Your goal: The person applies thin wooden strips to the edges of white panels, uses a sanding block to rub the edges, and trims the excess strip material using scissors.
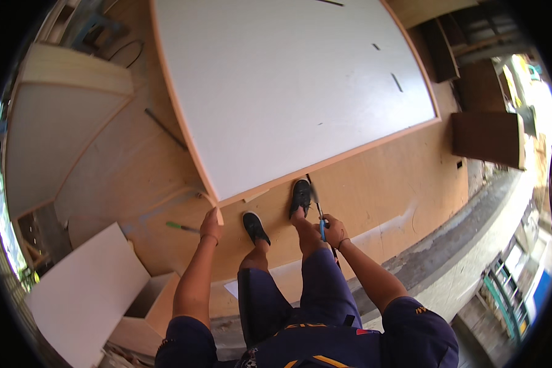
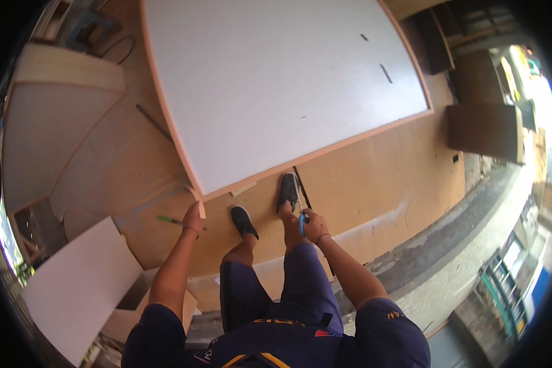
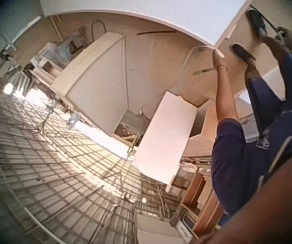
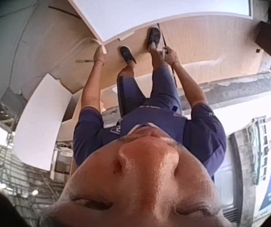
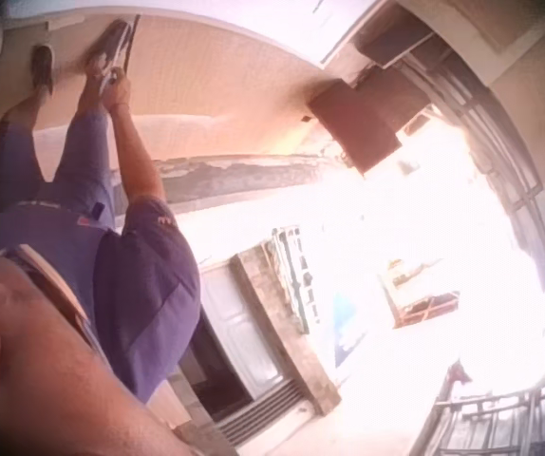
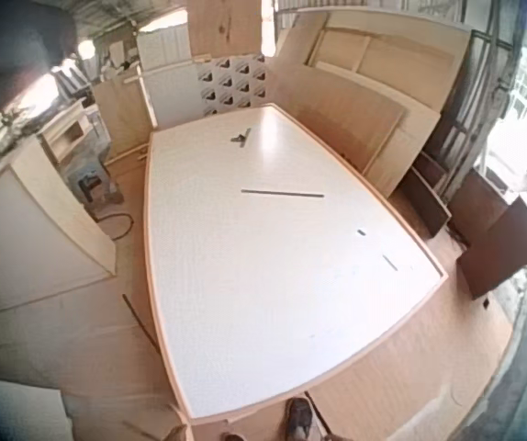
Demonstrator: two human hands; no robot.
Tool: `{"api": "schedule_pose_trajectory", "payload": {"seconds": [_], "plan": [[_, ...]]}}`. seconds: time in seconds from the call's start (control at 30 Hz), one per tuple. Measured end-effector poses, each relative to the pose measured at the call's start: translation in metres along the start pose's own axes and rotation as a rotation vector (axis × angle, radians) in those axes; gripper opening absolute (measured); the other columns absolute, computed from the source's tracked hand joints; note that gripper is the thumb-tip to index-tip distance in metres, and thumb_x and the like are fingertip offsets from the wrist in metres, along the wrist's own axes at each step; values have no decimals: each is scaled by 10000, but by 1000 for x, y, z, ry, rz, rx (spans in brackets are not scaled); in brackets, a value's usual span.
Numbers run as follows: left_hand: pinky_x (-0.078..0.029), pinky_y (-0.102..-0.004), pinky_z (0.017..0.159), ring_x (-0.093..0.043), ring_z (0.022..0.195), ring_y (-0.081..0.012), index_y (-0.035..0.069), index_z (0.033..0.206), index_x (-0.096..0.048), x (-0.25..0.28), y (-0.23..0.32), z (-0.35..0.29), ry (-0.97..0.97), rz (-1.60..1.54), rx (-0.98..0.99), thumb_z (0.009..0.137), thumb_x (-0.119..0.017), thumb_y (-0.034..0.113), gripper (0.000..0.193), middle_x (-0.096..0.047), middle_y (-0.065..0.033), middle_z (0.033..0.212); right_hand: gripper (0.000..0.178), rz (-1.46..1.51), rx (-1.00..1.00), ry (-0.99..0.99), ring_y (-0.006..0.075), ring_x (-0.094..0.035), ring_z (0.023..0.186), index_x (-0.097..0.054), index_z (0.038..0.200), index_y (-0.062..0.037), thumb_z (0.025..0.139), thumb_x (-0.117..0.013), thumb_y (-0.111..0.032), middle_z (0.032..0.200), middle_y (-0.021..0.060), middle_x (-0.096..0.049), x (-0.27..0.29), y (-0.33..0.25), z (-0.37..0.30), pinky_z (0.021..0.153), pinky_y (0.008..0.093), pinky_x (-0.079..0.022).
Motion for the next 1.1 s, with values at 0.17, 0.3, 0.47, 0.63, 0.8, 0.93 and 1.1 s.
{"api": "schedule_pose_trajectory", "payload": {"seconds": [0.17, 0.3, 0.47, 0.63, 0.8, 0.93, 1.1], "plan": [[-434, -396, 921, -548, 1074, -326, 6, 1194, -527, 5, -6, -24, 30, -210, -29, 802, -514, 17, 393, -596, -169, 1130, 441, 64, 15, 222, 179, -598, 624, -583, 1039, -18, 734, -723, -303, 712, 134, -620, 11, -1, -46, 600, 309, -480], [-482, -304, 815, -608, 984, -227, 1, 1202, -527, 36, -43, -25, 222, -247, 42, 763, -547, 5, 439, -614, -157, 1102, 525, 119, -8, 244, 213, -616, 718, -592, 1053, -23, 706, -723, -394, 796, 161, -634, 1, -15, -107, 665, 327, -485], [-472, -322, 761, -587, 847, -176, 47, 1253, -481, 83, -54, -45, 11, -793, 190, 810, -540, 98, 449, -603, -92, 981, 564, 103, -11, 260, 274, -628, 812, -588, 1091, -32, 706, -716, -424, 871, 198, -637, -8, -37, -186, 738, 364, -487], [-433, -427, 860, -563, 1008, -319, 80, 1228, -502, 88, -72, -74, 124, -1243, 316, 815, -556, 145, 422, -535, -134, 1192, 515, 190, 25, 283, 282, -621, 862, -606, 1059, -47, 701, -720, -399, 902, 187, -641, -9, -63, -271, 779, 361, -471], [-248, -461, 1042, -310, 1289, -380, 201, 1377, -305, 77, -74, -107, -154, -1284, 345, 814, -632, 334, 665, -126, -103, 1487, 508, 104, -9, 335, 319, -618, 892, -619, 1027, -42, 679, -727, -396, 916, 189, -643, -1, -28, -321, 787, 367, -470], [-249, -463, 1040, -337, 1283, -357, 205, 1408, -259, 61, -37, -127, -255, -1154, 392, 819, -615, 389, 712, -74, -113, 1503, 505, 155, -55, 499, 297, -629, 797, -606, 1018, -32, 694, -728, -399, 854, 187, -640, 5, 15, -342, 714, 358, -487], [-276, -461, 1023, -386, 1258, -322, 128, 1404, -255, 46, 70, -187, -409, -1021, 69, 855, -563, 405, 688, -217, -150, 1462, 475, 203, -84, 440, 320, -637, 760, -599, 994, -26, 710, -724, -386, 873, 216, -631, 34, 31, -354, 702, 353, -495]]}}
Point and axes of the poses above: each hand's wrist, its own z-axis towards the middle knuckle, its own x-axis out of the back of the hand, y = z × x, the point moved 2 cm from there along z, towards the middle knuckle
